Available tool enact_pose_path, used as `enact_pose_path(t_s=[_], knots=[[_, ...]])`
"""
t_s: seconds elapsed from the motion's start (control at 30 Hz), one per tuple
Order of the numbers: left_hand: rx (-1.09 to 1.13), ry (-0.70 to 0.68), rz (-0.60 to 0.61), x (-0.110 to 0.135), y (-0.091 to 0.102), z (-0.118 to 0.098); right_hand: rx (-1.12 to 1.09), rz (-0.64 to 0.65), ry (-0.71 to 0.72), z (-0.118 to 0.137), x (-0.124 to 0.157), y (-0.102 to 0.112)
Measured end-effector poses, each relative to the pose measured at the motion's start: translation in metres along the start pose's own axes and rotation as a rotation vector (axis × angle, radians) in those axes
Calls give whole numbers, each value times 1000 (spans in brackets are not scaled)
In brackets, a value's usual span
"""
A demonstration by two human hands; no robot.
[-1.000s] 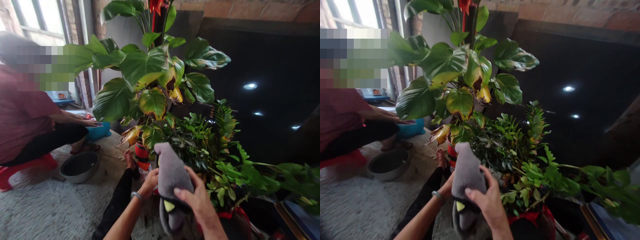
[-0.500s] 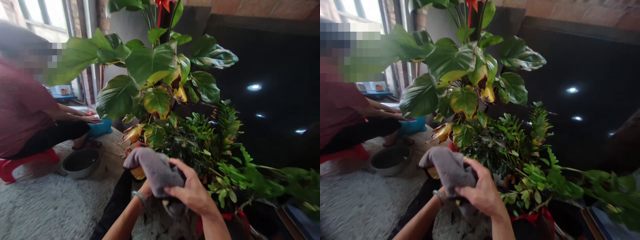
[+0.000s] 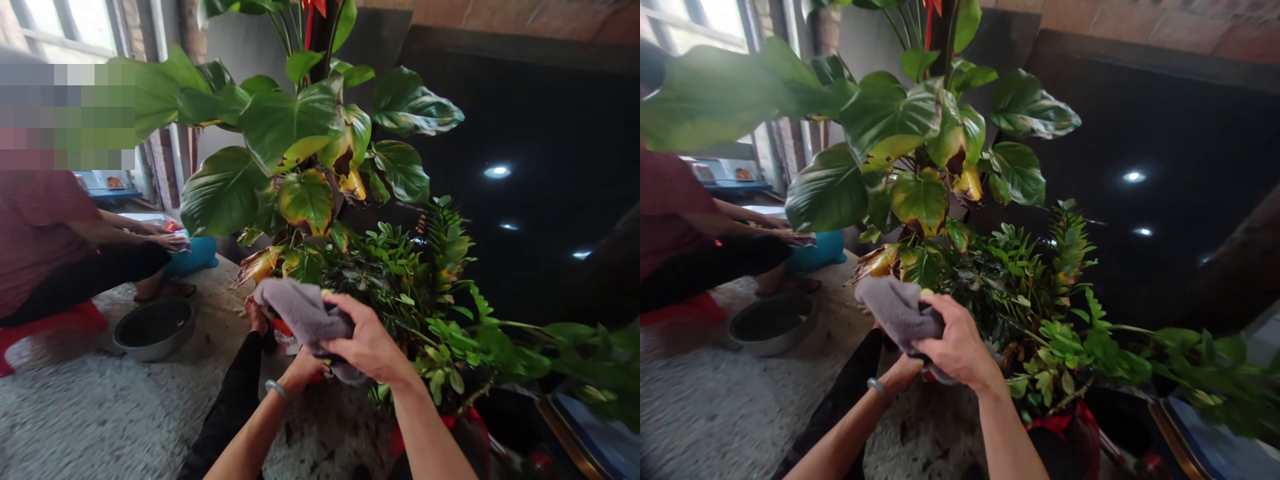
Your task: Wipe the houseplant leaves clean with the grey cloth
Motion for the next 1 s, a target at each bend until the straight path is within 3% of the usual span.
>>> enact_pose_path(t_s=[0.07, 0.13, 0.27, 0.33, 0.47, 0.6, 0.7, 0.83, 1.0], knots=[[-28, 84, 96, 0, -6, -1, -35, -171, 73, 6, -5, 19], [-28, 115, 86, 0, -6, -4, -47, -282, -2, -10, -11, 26], [7, 149, 13, 1, 2, -1, -7, -152, -391, -64, 2, -6], [19, 168, -20, 2, 6, 3, -16, -74, -471, -77, 22, -25], [60, 171, -203, 3, 16, 10, -252, -41, -358, -73, 53, -38], [140, 136, -327, 10, 14, 4, -226, -328, -283, -69, 62, -26], [234, 16, -223, 20, -9, -9, -220, -489, -262, -70, 62, -26], [159, -50, -103, 39, -41, -25, -389, -537, -135, -73, 62, -41], [-76, -99, -90, 48, -60, -43, -99, -785, -114, -76, 72, -53]])
Point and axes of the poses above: each hand's wrist, its own x-axis away from the middle knuckle, its own y-axis out of the back of the hand, z = x × y, the point moved 4 cm from there along -x, towards the middle knuckle, and after that the axes turned 12 degrees about z, right-handed, at the moved point
